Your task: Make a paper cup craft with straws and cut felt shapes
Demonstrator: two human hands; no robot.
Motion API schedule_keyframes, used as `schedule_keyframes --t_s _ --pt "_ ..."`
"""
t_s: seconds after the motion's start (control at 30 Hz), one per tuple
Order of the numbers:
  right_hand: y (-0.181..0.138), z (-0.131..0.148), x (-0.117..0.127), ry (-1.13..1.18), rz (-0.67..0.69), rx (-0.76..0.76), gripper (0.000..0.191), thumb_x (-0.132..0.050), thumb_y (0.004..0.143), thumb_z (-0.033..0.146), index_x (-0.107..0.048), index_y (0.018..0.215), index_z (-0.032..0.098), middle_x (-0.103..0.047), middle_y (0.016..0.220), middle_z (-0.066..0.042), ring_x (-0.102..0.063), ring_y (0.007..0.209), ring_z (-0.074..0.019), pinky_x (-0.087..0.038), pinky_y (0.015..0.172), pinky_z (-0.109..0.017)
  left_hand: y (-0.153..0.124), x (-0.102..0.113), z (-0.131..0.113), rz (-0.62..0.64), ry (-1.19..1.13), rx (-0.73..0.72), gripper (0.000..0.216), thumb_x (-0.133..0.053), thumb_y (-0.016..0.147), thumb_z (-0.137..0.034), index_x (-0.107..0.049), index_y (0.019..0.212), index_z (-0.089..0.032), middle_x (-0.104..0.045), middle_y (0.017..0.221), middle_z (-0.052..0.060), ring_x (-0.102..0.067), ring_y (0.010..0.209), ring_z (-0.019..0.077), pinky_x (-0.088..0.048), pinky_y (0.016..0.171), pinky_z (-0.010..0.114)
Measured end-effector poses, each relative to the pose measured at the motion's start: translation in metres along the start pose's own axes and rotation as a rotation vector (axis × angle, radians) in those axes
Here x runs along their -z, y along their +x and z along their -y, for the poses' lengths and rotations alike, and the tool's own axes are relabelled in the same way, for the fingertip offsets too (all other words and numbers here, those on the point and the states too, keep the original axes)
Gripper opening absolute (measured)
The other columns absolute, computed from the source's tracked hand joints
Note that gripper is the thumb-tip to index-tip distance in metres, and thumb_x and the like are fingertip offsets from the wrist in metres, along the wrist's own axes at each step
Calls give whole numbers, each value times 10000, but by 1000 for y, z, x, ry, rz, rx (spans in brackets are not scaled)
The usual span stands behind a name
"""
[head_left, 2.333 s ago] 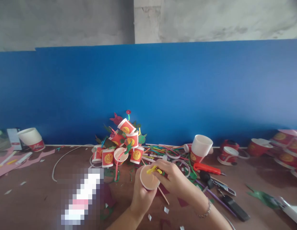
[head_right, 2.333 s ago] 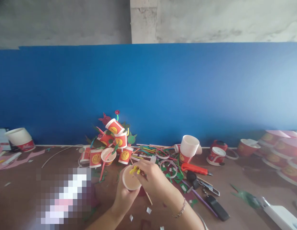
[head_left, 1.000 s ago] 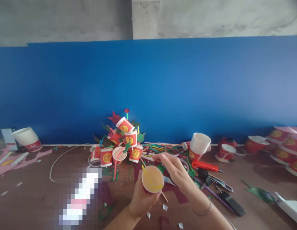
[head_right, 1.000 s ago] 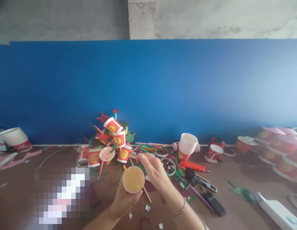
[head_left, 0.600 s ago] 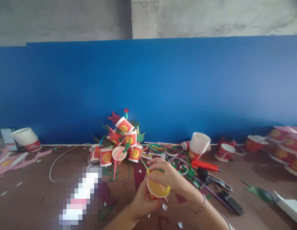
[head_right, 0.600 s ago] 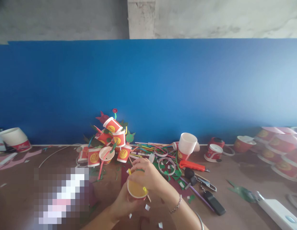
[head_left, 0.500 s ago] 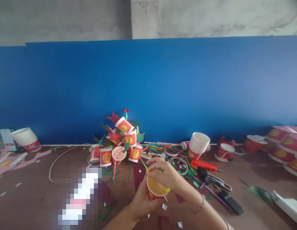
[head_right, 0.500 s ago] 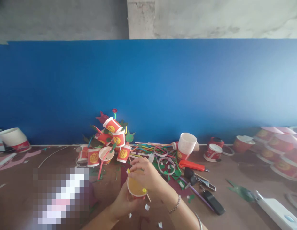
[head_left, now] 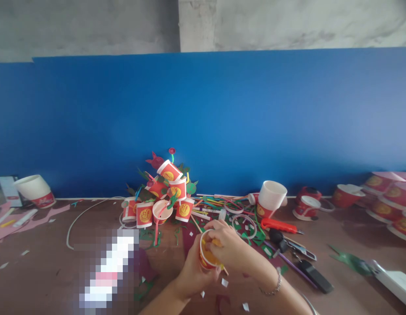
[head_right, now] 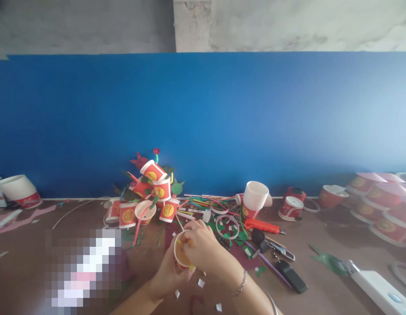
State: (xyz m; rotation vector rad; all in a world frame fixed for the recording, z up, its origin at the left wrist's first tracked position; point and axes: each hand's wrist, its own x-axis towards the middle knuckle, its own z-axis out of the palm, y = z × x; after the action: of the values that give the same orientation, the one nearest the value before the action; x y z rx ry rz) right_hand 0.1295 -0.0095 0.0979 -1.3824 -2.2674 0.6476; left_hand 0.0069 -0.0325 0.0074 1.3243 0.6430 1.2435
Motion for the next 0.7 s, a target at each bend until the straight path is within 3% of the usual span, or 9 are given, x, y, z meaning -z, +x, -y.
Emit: schedule_keyframes --t_s 0.27,0.47,0.7 --pt "-6 5 0 -150 -39 78 229 -492 711 34 -663 708 186 -629 1023 -68 -523 987 -229 -398 850 -384 4 -6 -10 17 1 -90 445 -665 670 -89 -501 1069 -197 -607 993 59 -605 879 189 -507 779 315" --pt "2 13 -7 25 -116 -41 210 -537 726 67 -670 644 207 -650 970 -36 -549 948 -206 -405 820 -330 4 1 -8 14 23 -94 505 -651 726 -158 -446 1186 -195 -596 1094 100 -604 987 232 -500 824 333" --pt "0 6 -12 -52 -127 22 241 -504 760 55 -679 725 217 -621 1003 -34 -509 987 -204 -364 830 -344 3 3 -5 6 15 -95 473 -680 717 -211 -471 1141 -221 -591 1090 80 -595 1007 232 -494 840 333"
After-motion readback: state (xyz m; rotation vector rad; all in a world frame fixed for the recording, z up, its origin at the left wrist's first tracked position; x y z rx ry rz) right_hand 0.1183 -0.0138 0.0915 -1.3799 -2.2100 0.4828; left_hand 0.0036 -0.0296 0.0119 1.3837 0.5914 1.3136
